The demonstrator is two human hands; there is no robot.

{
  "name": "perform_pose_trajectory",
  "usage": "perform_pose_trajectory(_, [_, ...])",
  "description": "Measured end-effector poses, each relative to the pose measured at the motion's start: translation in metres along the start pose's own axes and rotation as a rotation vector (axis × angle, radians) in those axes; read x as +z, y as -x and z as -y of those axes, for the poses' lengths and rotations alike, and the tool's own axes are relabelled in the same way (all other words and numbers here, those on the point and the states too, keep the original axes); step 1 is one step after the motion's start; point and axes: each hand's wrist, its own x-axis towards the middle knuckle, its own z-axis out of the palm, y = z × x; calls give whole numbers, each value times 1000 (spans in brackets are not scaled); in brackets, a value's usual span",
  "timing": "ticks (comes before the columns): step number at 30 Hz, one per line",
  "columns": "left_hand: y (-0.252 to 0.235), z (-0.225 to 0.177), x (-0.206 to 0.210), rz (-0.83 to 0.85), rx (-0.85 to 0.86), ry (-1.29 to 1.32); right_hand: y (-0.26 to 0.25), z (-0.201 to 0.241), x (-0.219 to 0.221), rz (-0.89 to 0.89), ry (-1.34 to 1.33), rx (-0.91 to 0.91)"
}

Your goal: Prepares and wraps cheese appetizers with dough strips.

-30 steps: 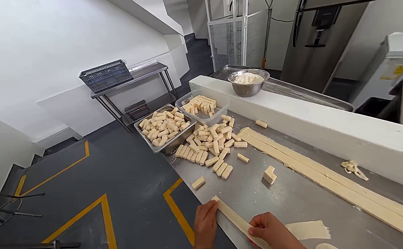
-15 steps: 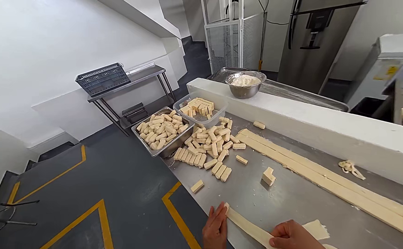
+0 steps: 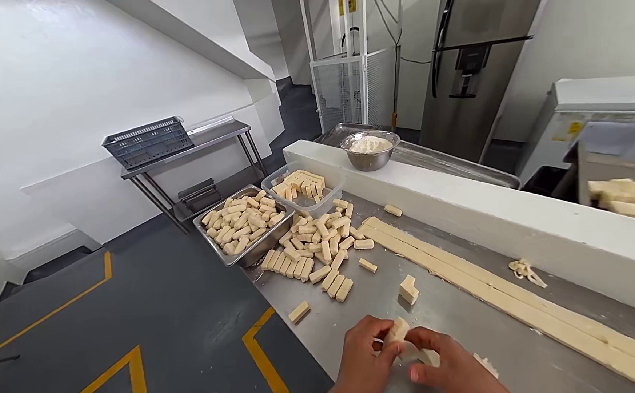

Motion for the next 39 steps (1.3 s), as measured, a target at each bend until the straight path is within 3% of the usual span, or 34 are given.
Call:
perform_pose_trajectory(3, [-3,-39,-4,-96,-330,509,-4,7,-13,100,-415,-25])
perform_pose_trajectory(6, [5,-58,-10,33,-476,910,-6,15,-33,187,-431,-49])
perform_pose_trajectory(10, [13,-59,-4,111,-367,668,-2,24,-37,101,-176,-2])
perform_pose_trajectory(13, [14,-58,-6,205,-295,507,2,27,-33,67,-181,-69])
perform_pose_trajectory(16, [15,-63,-12,218,-316,579,3,22,-43,89,-201,-151])
perform_pose_trajectory(22, [17,-66,-4,239,-287,504,6,34,-40,11,-115,-111])
perform_pose_trajectory(27, [19,-68,-6,210,-250,692,9,19,-53,48,-213,-193])
perform_pose_trajectory(31, [24,-67,2,204,-208,579,13,31,-46,3,-163,-176])
perform_pose_trajectory(35, [23,-71,-2,231,-237,666,14,25,-49,58,-229,-300])
perform_pose_trajectory(39, [26,-76,2,159,-185,544,16,27,-51,-4,-179,-318])
